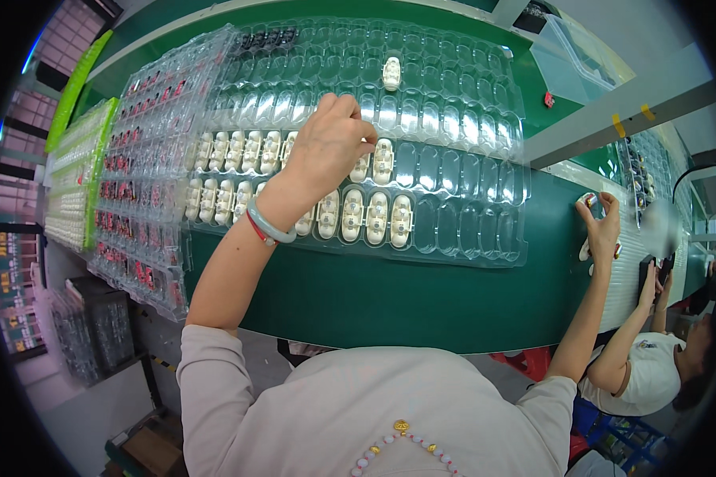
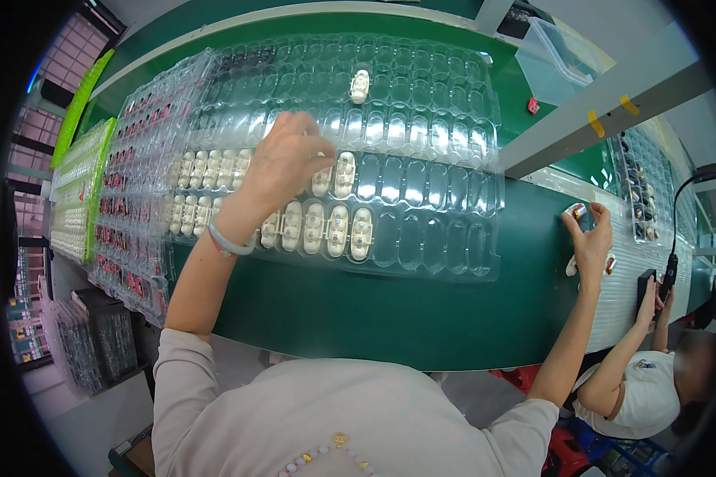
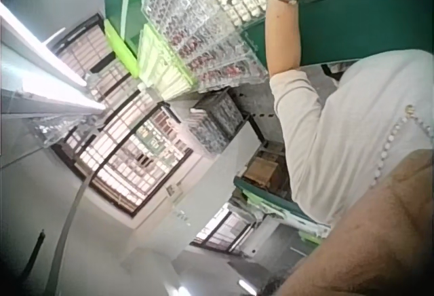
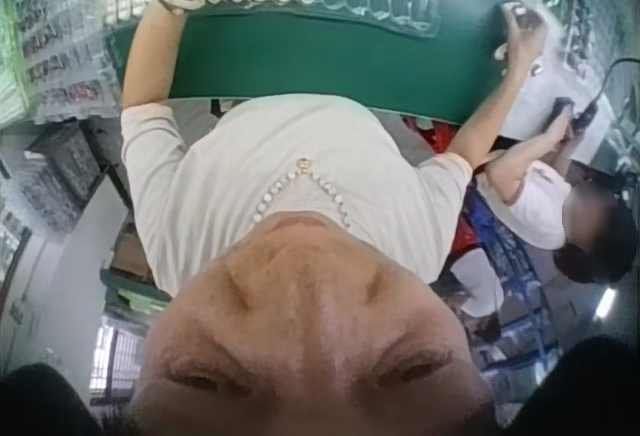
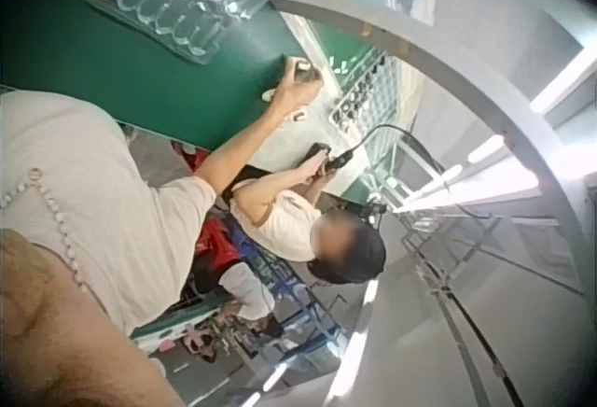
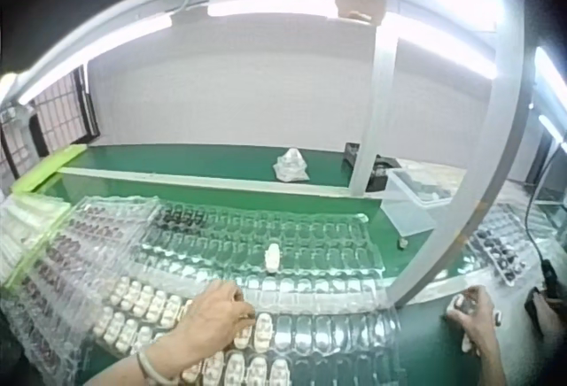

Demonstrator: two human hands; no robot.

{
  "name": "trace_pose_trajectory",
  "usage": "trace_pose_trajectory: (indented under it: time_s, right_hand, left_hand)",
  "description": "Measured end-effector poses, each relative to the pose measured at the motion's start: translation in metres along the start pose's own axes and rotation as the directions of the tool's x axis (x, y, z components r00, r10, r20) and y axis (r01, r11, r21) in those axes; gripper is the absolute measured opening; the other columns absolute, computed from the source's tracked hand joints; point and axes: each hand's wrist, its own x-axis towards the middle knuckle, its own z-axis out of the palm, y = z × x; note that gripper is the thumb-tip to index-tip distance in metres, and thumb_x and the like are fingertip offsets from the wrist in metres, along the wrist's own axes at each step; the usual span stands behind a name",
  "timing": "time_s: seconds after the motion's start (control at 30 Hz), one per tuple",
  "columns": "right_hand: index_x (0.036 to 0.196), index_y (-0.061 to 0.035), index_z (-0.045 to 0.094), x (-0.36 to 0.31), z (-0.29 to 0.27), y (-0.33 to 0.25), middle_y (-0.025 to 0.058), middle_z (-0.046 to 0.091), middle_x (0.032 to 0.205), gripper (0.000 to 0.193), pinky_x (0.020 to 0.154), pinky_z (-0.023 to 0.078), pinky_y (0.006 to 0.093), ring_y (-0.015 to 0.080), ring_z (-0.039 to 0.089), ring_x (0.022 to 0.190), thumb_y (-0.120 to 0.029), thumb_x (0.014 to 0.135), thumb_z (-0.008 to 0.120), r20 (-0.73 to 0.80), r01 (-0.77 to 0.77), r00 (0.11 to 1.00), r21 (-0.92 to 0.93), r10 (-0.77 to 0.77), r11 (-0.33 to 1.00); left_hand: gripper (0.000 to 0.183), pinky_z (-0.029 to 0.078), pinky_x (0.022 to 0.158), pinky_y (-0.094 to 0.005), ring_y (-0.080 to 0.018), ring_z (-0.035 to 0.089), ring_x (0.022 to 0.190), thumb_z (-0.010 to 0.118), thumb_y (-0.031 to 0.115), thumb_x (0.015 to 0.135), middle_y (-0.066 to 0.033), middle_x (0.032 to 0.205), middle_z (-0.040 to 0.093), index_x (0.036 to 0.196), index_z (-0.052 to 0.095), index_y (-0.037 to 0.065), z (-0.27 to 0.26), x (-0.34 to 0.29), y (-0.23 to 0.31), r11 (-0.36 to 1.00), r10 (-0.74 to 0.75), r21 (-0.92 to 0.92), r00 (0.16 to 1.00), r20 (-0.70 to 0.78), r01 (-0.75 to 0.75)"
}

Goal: The person inserts small cylindrical batteries into white plastic electronic casings. They pick up a casing, insert the batteries, and place the unit into a clear plastic tray. The process is repeated continuously for multiple units on a green workbench.

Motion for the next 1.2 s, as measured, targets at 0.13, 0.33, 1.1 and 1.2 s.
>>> trace_pose_trajectory:
  time_s: [0.13, 0.33, 1.1, 1.2]
  right_hand:
    - [0.115, -0.0023, 0.055, -0.003, -0.014, -0.009, 0.0166, 0.058, 0.114, 0.057, 0.096, 0.036, 0.0401, 0.031, 0.049, 0.114, -0.031, 0.071, 0.076, -0.079, 0.07, 0.994, -0.112, -0.08, 0.991]
    - [0.109, -0.0029, 0.06, -0.03, -0.039, -0.076, 0.0091, 0.06, 0.115, 0.032, 0.098, 0.035, 0.0383, 0.0286, 0.047, 0.119, -0.011, 0.079, 0.068, -0.197, 0.28, 0.934, -0.114, -0.298, 0.953]
    - [0.098, -0.0084, 0.067, 0.021, 0.211, -0.625, 0.0123, 0.06, 0.106, 0.026, 0.09, 0.041, 0.0415, 0.0342, 0.05, 0.104, -0.024, 0.077, 0.069, 0.239, 0.869, 0.263, 0.363, -0.935, 0.337]
    - [0.093, -0.0078, 0.067, 0.014, 0.211, -0.641, 0.0158, 0.061, 0.1, 0.024, 0.086, 0.043, 0.0415, 0.034, 0.052, 0.099, -0.023, 0.075, 0.071, 0.426, 0.907, 0.156, 0.296, -0.891, 0.3]
  left_hand:
    - [0.007, 0.044, 0.076, -0.0348, -0.0245, 0.049, 0.085, 0.07, 0.012, 0.072, -0.0056, 0.083, 0.051, 0.076, 0.067, 0.007, 0.008, 0.005, -0.001, 0.998, 0.069, -0.009, 0.997, 0.031, -0.069]
    - [0.008, 0.046, 0.073, -0.034, -0.0257, 0.052, 0.085, 0.064, 0.008, 0.079, -0.0079, 0.089, 0.051, 0.083, 0.058, 0.004, 0.006, 0.001, -0.004, 0.98, 0.147, -0.126, 0.986, -0.074, -0.155]
    - [0.012, 0.055, 0.079, -0.0326, -0.0293, 0.059, 0.105, 0.044, 0.015, 0.096, -0.015, 0.127, 0.046, 0.101, 0.041, 0.004, -0.045, -0.135, 0.01, -0.42, -0.537, -0.908, 0.801, 0.265, 0.019]
    - [0.012, 0.055, 0.079, -0.0321, -0.0286, 0.06, 0.104, 0.045, 0.015, 0.096, -0.0155, 0.125, 0.048, 0.101, 0.042, 0.005, -0.052, -0.138, 0.011, -0.473, -0.53, -0.881, 0.79, 0.308, 0.026]
